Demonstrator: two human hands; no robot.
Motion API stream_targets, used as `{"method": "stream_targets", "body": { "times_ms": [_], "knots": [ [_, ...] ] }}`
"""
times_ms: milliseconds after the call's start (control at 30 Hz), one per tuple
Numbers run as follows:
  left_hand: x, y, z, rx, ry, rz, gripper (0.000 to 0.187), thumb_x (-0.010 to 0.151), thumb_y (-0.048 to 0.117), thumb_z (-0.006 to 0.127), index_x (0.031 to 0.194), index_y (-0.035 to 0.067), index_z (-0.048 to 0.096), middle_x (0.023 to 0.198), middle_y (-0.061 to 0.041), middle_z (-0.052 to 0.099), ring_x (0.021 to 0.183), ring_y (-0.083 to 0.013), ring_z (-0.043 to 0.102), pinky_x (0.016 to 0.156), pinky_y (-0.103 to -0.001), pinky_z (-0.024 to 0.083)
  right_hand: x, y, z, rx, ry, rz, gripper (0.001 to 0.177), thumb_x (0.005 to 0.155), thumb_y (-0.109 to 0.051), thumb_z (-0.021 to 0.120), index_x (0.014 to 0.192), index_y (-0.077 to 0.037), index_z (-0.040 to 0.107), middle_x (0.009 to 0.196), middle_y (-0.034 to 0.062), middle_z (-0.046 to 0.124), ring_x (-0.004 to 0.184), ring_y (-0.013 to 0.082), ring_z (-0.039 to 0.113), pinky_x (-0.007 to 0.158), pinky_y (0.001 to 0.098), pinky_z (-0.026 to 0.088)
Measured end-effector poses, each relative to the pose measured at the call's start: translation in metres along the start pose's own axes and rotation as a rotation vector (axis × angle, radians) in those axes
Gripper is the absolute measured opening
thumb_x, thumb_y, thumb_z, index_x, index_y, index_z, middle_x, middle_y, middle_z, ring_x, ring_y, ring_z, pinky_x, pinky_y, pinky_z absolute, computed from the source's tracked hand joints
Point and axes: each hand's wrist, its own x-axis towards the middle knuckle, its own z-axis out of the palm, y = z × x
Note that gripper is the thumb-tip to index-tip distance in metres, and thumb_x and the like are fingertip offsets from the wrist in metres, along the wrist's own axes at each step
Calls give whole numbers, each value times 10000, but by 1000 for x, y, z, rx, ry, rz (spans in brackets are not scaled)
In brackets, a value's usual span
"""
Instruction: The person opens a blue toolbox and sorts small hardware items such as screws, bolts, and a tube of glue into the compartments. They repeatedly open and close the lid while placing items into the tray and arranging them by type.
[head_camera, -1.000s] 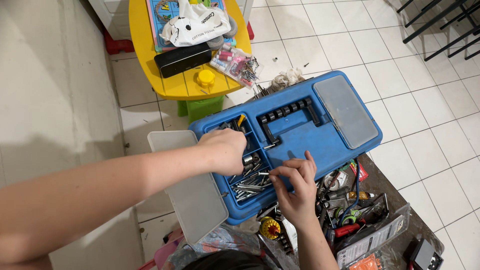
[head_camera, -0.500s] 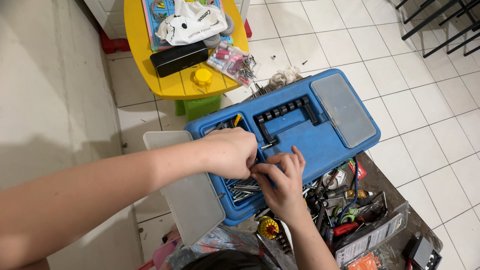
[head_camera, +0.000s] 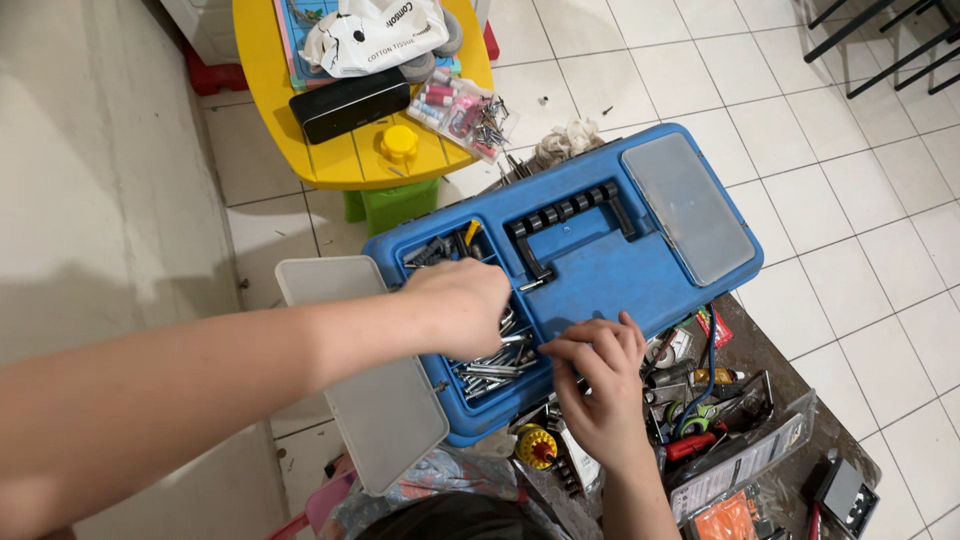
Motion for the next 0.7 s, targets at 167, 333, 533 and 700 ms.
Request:
{"method": "stream_targets", "body": {
  "times_ms": [167, 333, 533, 700],
  "knots": [
    [2, 10, 24, 97, -5, 134, 191, 750, 109, 739, 928, 59, 784, 1002, -170, 751, 990, -333, 729, 832, -443, 592, 0, -1, 0, 5, -17, 4, 234, 771, 25, 673, 939, -135, 703, 1022, 16, 650, 1112, 241, 601, 1160, 577, 308],
    [6, 6, 48, 293, 60, 430, 127, 753, 77, 712, 862, 94, 774, 925, -164, 753, 888, -321, 748, 729, -443, 597, -2, 5, 4, 30, -59, 2, 299, 712, 67, 629, 944, -110, 695, 1050, 37, 639, 1136, 265, 584, 1170, 591, 302],
    [12, 6, 56, 337, 88, 506, 96, 785, 89, 677, 830, 75, 761, 882, -167, 752, 841, -322, 749, 671, -447, 597, -4, 7, 8, 14, -57, 2, 298, 717, 64, 632, 956, -102, 698, 1052, 39, 640, 1128, 268, 584, 1170, 594, 298],
    [15, 6, 51, 212, 137, 436, 124, 751, 80, 692, 852, 83, 764, 867, -193, 739, 820, -362, 743, 671, -471, 589, -7, 10, 6, 11, -10, 34, 288, 753, 57, 638, 962, -125, 715, 1045, 26, 644, 1137, 253, 596, 1166, 573, 324]
  ]
}}
